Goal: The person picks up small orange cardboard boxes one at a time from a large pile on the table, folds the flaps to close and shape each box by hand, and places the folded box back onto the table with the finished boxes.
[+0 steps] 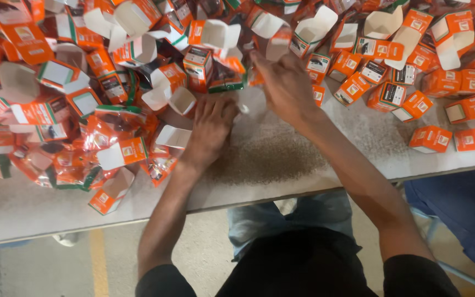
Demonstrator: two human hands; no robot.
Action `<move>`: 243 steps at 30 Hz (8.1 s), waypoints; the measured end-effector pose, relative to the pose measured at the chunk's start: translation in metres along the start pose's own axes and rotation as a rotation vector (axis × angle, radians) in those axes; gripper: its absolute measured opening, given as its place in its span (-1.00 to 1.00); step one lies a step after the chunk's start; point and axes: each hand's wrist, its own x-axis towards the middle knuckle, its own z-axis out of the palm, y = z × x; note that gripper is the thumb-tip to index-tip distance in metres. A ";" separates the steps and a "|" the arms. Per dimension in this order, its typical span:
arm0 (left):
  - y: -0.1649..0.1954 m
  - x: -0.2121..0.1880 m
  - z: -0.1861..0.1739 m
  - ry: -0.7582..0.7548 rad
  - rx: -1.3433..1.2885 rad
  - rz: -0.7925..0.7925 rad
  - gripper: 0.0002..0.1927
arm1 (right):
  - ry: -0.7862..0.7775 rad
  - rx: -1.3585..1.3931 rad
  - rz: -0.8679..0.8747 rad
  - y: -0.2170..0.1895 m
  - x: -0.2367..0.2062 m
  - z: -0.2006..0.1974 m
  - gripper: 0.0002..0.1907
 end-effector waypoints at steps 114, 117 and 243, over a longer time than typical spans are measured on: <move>0.045 0.013 0.052 0.040 -0.841 -0.091 -0.27 | -0.399 -0.004 0.321 -0.049 -0.085 -0.072 -0.45; 0.047 0.010 0.054 0.093 -0.865 -0.065 -0.31 | -0.508 -0.072 0.316 -0.047 -0.086 -0.074 -0.35; 0.061 -0.001 0.020 0.072 -0.181 0.328 -0.50 | 0.034 0.207 0.160 -0.017 -0.152 -0.029 -0.72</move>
